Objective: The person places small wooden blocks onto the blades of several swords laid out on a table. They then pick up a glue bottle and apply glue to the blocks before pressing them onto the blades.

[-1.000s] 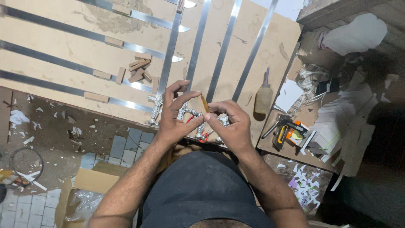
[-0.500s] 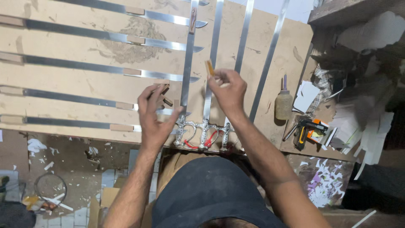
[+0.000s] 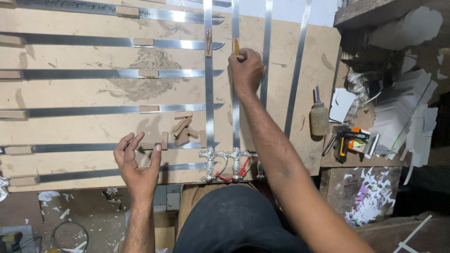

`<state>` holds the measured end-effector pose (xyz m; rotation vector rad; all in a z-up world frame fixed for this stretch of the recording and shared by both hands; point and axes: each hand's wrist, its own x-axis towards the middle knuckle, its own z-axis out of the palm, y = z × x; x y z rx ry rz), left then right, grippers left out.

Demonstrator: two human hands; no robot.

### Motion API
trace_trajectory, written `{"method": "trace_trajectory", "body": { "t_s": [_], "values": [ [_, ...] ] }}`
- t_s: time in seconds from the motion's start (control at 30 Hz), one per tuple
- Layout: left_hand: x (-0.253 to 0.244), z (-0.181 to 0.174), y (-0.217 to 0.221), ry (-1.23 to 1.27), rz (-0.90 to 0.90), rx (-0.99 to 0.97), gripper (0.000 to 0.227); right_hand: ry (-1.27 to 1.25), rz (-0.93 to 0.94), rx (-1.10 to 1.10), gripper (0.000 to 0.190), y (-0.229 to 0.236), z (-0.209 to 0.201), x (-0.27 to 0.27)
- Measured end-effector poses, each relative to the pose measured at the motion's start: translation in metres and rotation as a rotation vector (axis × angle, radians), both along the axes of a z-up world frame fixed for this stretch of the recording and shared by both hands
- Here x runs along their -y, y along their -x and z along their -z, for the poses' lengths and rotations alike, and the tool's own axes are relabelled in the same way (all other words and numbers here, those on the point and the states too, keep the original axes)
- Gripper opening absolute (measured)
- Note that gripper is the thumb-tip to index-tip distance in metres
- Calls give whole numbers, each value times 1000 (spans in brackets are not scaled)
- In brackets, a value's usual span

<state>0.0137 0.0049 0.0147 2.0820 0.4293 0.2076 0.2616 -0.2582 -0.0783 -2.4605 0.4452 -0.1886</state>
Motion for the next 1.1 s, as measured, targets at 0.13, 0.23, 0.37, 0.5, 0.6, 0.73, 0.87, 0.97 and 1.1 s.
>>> {"method": "trace_trajectory", "body": {
  "t_s": [0.13, 0.23, 0.37, 0.5, 0.6, 0.73, 0.87, 0.97, 1.1],
  "values": [
    [-5, 4, -3, 104, -3, -4, 48, 1, 29, -22, 17, -4, -1, 0],
    [-8, 5, -4, 32, 32, -12, 48, -35, 29, -12, 18, -6, -1, 1],
    [-9, 8, -9, 80, 41, -13, 50, -50, 23, -2, 17, -6, 4, 3],
    [-10, 8, -13, 82, 60, -40, 48, -28, -12, -19, 18, -4, 10, 5],
    [-9, 5, -15, 37, 66, -25, 50, 52, -52, -7, 18, -5, 11, 6],
    [-8, 2, -18, -49, 59, -25, 49, 70, -68, 9, 28, -1, 1, 4],
    [-16, 3, -30, -207, 102, -26, 42, 109, -184, 173, 37, 24, -26, 12],
    [-21, 3, -35, -256, 140, -109, 34, 22, -210, 123, 36, 60, -46, 24],
    [-18, 6, -39, -176, 192, -253, 34, 56, -310, 187, 31, 113, -65, 58]
  ]
}}
